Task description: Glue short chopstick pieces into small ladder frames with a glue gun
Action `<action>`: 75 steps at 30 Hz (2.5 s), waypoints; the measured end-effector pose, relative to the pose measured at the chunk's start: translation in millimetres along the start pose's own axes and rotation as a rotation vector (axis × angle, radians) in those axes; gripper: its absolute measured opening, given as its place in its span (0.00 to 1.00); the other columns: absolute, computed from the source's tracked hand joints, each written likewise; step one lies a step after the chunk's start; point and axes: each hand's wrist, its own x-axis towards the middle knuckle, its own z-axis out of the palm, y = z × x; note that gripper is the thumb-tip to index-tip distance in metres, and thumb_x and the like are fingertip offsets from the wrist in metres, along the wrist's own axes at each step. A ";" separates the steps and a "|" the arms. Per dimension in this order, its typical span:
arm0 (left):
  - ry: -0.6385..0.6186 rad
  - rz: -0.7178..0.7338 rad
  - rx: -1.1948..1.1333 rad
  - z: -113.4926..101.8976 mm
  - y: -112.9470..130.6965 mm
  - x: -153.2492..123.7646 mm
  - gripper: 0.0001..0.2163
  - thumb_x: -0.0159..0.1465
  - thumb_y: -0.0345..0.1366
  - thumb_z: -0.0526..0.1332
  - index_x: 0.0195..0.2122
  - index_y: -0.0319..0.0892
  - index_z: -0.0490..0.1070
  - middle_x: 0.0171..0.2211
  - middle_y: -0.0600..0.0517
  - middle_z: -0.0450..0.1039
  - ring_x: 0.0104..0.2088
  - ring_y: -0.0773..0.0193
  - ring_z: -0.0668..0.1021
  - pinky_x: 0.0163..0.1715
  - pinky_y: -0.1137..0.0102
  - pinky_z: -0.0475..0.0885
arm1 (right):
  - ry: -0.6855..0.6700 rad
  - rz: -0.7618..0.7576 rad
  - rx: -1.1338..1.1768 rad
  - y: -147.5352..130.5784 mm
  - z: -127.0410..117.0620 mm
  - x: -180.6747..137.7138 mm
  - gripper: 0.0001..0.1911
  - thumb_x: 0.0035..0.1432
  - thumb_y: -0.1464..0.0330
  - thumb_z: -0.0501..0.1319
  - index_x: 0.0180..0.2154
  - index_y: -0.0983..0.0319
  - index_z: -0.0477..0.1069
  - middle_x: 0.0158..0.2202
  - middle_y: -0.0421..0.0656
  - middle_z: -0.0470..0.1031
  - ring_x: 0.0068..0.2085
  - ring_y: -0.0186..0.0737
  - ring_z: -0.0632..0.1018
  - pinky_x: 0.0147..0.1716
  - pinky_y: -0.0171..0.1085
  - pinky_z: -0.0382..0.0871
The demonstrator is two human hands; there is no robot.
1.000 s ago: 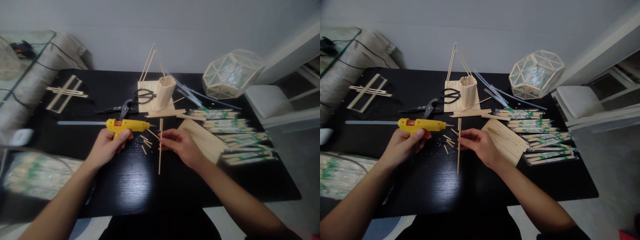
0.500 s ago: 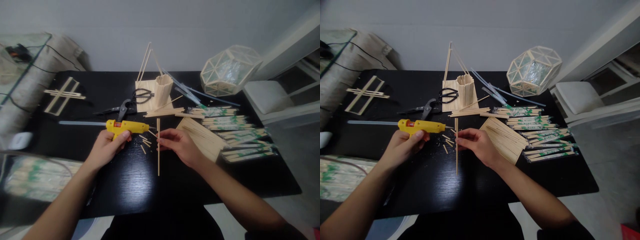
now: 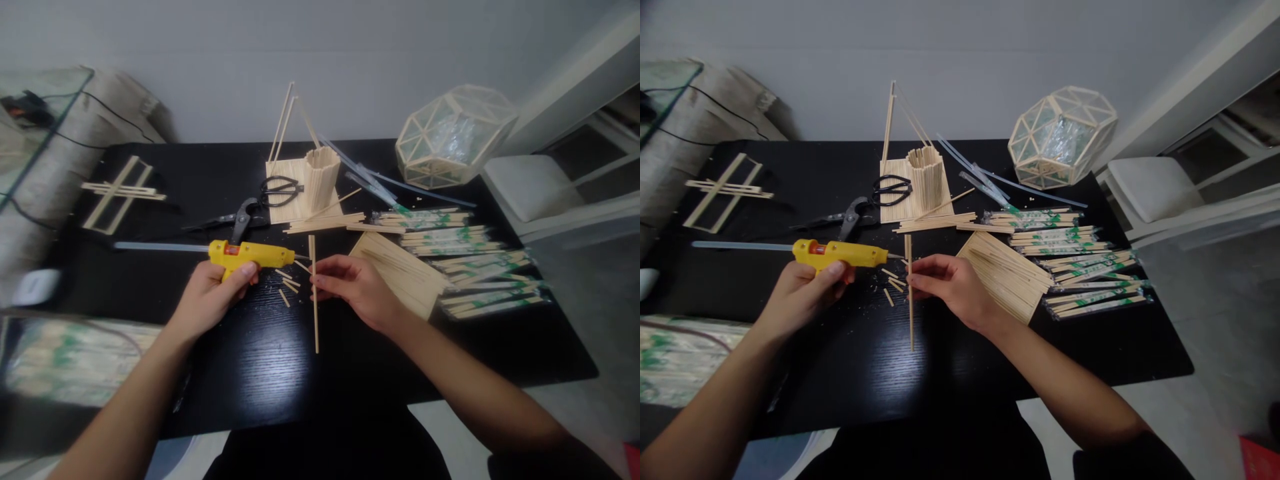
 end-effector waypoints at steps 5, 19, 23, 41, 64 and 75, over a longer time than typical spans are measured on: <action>0.003 0.001 0.017 0.3 -0.8 0.2 0.23 0.65 0.56 0.63 0.25 0.39 0.75 0.17 0.53 0.66 0.18 0.69 0.65 0.18 0.73 0.58 | -0.004 -0.002 0.008 0.2 -0.4 -0.2 0.12 0.51 0.66 0.79 0.38 0.61 0.83 0.35 0.39 0.83 0.35 0.34 0.82 0.40 0.37 0.84; 0.031 0.008 0.045 0.5 -1.1 1.7 0.22 0.65 0.52 0.62 0.22 0.40 0.73 0.17 0.52 0.66 0.18 0.68 0.66 0.19 0.73 0.59 | -0.005 0.018 0.010 0.5 -0.2 -1.2 0.12 0.50 0.66 0.79 0.38 0.60 0.83 0.34 0.38 0.83 0.35 0.33 0.82 0.40 0.37 0.83; 0.033 -0.007 0.038 -0.4 -4.7 2.1 0.23 0.66 0.53 0.62 0.22 0.40 0.72 0.17 0.52 0.66 0.18 0.68 0.66 0.18 0.73 0.59 | -0.010 0.020 0.014 0.6 0.3 -1.0 0.12 0.50 0.66 0.79 0.37 0.60 0.83 0.34 0.38 0.83 0.35 0.34 0.83 0.39 0.36 0.82; 0.080 -0.012 0.011 0.2 -5.0 2.2 0.24 0.66 0.56 0.62 0.23 0.41 0.73 0.17 0.52 0.66 0.18 0.67 0.66 0.17 0.72 0.59 | -0.025 0.031 -0.015 0.2 0.4 -1.3 0.14 0.49 0.64 0.80 0.37 0.60 0.83 0.34 0.38 0.83 0.34 0.34 0.83 0.39 0.37 0.83; 0.438 0.026 -0.033 -5.2 14.8 15.6 0.19 0.65 0.52 0.65 0.42 0.39 0.78 0.29 0.50 0.77 0.25 0.64 0.75 0.26 0.72 0.69 | -0.046 0.067 -0.048 -2.9 0.7 -3.1 0.12 0.49 0.65 0.79 0.37 0.60 0.84 0.33 0.39 0.83 0.33 0.34 0.82 0.38 0.38 0.82; 0.585 0.160 0.670 -11.2 25.2 41.6 0.13 0.72 0.37 0.55 0.54 0.38 0.69 0.44 0.42 0.78 0.43 0.50 0.81 0.43 0.62 0.74 | 0.003 0.056 -0.032 -6.5 -1.9 -0.9 0.16 0.45 0.63 0.81 0.35 0.61 0.84 0.33 0.40 0.81 0.34 0.34 0.80 0.36 0.36 0.80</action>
